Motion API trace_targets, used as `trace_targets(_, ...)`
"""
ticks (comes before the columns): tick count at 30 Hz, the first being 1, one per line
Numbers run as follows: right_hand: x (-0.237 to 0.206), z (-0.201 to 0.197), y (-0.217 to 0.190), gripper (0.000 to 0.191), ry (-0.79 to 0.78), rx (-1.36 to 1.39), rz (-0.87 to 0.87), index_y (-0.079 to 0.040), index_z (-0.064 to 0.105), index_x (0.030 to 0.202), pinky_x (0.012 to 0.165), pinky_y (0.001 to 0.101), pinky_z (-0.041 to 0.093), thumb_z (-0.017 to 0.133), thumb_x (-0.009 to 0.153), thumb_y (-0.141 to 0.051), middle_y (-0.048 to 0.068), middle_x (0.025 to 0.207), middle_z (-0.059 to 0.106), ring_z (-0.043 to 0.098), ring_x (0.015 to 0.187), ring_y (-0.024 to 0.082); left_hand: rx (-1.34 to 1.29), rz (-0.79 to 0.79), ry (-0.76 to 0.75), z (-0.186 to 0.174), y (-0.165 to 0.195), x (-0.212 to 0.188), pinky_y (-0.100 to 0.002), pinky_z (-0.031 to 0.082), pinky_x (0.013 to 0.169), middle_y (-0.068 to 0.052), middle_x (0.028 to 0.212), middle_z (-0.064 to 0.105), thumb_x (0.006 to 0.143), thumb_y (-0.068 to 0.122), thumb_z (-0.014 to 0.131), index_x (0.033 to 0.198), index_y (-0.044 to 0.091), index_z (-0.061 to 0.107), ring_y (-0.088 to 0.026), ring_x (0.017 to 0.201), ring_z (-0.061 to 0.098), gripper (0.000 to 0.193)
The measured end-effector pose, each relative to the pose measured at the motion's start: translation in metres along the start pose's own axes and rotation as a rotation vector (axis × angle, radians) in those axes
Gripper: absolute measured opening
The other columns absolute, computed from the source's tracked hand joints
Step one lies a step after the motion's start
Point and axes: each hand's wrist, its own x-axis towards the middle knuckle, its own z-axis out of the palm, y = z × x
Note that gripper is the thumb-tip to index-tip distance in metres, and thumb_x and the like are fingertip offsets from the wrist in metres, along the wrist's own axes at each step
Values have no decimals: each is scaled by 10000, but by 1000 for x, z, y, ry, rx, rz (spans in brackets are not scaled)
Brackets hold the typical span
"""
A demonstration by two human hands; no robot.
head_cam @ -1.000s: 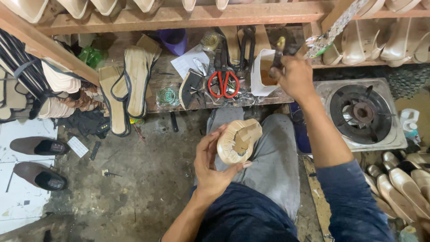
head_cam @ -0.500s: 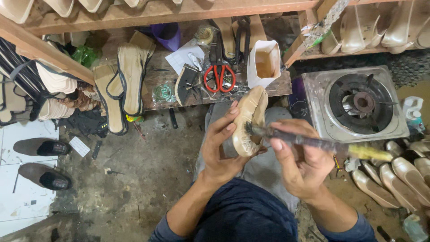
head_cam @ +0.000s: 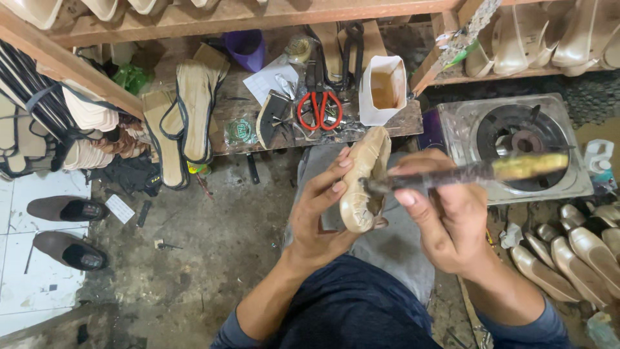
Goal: The person applies adhesive to the inner seam of a beige shoe last using a brush, repeatedly dipping the brush into a container of glue. The person works on one last at a time, rotating it to cover the seam, then places it on a shelf and picks up another last to continue the process.
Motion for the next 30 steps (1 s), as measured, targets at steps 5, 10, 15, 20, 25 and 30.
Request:
trace_targets(5,0,-1,1,170,-17,61,-87,20,615,1152,823,336,547,646,1017,-79,139,1080,691,684,964,258,2,-32,-14,-1,4,-1,-497,476,1226,-174,1516,501,771,66,981,1484,161,409,-415,1474,510,919)
trace_targets(10,2,-5,2,149,-62,71,-269,-11,603,1127,847,360,554,599,1040,-133,150,1105,682,686,962,264,-30,-39,-8,1,3,-1,-493,477,1227,-170,1519,503,758,71,986,1492,172,418,-397,1474,512,934)
trace_targets(15,7,-5,1,186,-30,33,-361,39,588,1118,855,396,559,611,1010,-110,166,1073,660,686,956,301,-61,-53,-28,1,3,-1,-492,473,1229,-170,1518,504,764,76,982,1485,161,420,-378,1445,511,918)
trace_targets(20,10,-7,-1,170,-41,38,-337,42,613,1097,823,401,569,661,982,-72,163,1038,664,693,947,312,-63,-57,-19,2,3,0,-511,471,1239,-175,1502,522,760,79,982,1482,143,426,-353,1418,541,913)
trace_targets(25,14,-7,-3,159,-36,81,-387,41,603,1072,822,420,571,637,943,-45,180,1021,651,681,933,315,-60,-53,-28,1,4,1,-507,477,1238,-184,1496,529,760,79,979,1479,142,423,-348,1411,551,912)
trace_targets(30,14,-9,-3,168,-41,71,-395,42,607,1071,846,429,571,677,941,-38,169,1022,647,681,932,312,-59,-67,-52,1,5,1,-489,500,1211,-204,1509,523,755,74,977,1476,135,423,-366,1418,546,911)
